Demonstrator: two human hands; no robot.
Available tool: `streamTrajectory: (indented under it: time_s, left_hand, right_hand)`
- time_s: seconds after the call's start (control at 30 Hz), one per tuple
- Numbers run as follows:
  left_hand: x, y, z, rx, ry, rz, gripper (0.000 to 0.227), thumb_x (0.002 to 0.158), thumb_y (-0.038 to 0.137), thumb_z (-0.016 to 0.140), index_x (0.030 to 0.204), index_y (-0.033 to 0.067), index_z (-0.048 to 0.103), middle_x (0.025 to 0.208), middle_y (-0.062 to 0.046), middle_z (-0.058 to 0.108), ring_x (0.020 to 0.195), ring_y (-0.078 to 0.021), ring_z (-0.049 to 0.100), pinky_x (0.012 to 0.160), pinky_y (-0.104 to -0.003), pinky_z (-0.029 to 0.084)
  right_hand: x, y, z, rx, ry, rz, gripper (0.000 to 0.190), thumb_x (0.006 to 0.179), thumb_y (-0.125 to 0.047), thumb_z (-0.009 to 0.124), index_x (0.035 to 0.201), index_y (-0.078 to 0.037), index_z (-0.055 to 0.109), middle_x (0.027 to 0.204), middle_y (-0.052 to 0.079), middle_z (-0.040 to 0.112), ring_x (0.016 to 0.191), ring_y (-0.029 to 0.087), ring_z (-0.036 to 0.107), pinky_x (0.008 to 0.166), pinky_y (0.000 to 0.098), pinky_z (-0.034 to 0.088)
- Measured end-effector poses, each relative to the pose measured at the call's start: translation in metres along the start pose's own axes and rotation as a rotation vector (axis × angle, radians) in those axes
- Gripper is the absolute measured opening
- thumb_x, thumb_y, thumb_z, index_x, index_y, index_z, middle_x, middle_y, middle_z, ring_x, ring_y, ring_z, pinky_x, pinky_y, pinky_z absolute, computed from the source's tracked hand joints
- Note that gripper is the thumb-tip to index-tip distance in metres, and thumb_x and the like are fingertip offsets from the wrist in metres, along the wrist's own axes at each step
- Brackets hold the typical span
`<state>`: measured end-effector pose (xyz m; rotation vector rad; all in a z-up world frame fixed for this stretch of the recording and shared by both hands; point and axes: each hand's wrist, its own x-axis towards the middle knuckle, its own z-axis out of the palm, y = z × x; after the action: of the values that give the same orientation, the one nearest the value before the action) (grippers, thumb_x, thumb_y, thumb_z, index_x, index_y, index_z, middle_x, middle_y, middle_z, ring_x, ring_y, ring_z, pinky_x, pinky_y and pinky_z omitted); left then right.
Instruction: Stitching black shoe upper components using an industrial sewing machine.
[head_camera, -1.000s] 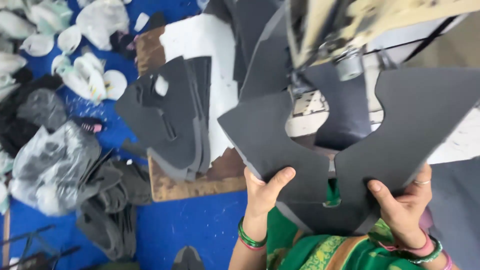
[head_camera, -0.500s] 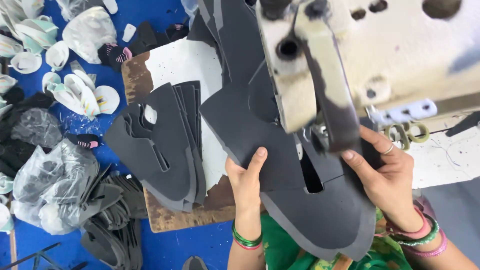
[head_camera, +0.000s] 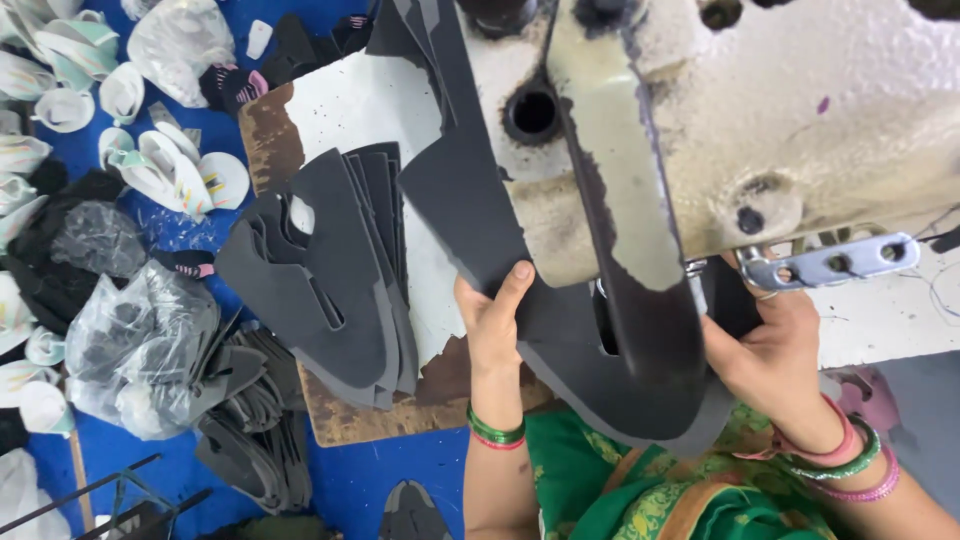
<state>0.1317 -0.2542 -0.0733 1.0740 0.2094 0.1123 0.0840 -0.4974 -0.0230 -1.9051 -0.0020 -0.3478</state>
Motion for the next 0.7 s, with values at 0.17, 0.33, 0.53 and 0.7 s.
streamTrajectory:
  time_s: [0.17, 0.33, 0.53, 0.7]
  left_hand:
    - [0.004, -0.024, -0.022, 0.018, -0.02, 0.039, 0.037, 0.093, 0.003, 0.078, 0.126, -0.0027, 0.062, 0.112, -0.005, 0.066, 0.098, -0.0141, 0.062, 0.089, -0.029, 0.051]
    - [0.003, -0.007, 0.001, 0.022, -0.092, 0.137, 0.034, 0.096, 0.002, 0.071, 0.129, -0.0017, 0.062, 0.121, -0.007, 0.069, 0.108, -0.0145, 0.067, 0.098, -0.029, 0.052]
    - [-0.018, 0.063, 0.085, -0.057, 0.077, -0.002, 0.033, 0.099, 0.009, 0.063, 0.131, 0.0005, 0.06, 0.111, -0.009, 0.072, 0.094, -0.02, 0.07, 0.08, -0.034, 0.057]
    - [-0.026, 0.081, 0.07, -0.432, 0.397, -0.188, 0.047, 0.1, 0.031, 0.045, 0.129, -0.0026, 0.06, 0.107, -0.016, 0.075, 0.087, -0.0211, 0.074, 0.078, -0.029, 0.06]
  right_hand:
    - [-0.007, 0.024, -0.004, -0.065, -0.026, 0.164, 0.034, 0.082, -0.007, 0.081, 0.109, 0.004, 0.064, 0.097, 0.008, 0.066, 0.09, 0.012, 0.058, 0.081, 0.0291, 0.048]
    - [0.006, 0.035, -0.005, 0.118, -0.027, 0.179, 0.022, 0.089, -0.007, 0.081, 0.1, 0.0, 0.064, 0.084, 0.007, 0.061, 0.078, 0.008, 0.055, 0.07, 0.0285, 0.044]
    - [0.03, 0.041, -0.017, 0.129, -0.154, 0.036, 0.019, 0.085, -0.005, 0.074, 0.102, 0.003, 0.07, 0.095, 0.006, 0.073, 0.082, 0.011, 0.067, 0.072, 0.0285, 0.053]
    - [0.005, 0.083, -0.054, 0.178, 0.041, 0.211, 0.01, 0.11, -0.007, 0.067, 0.107, 0.002, 0.072, 0.09, 0.011, 0.072, 0.079, 0.013, 0.064, 0.073, 0.0263, 0.051]
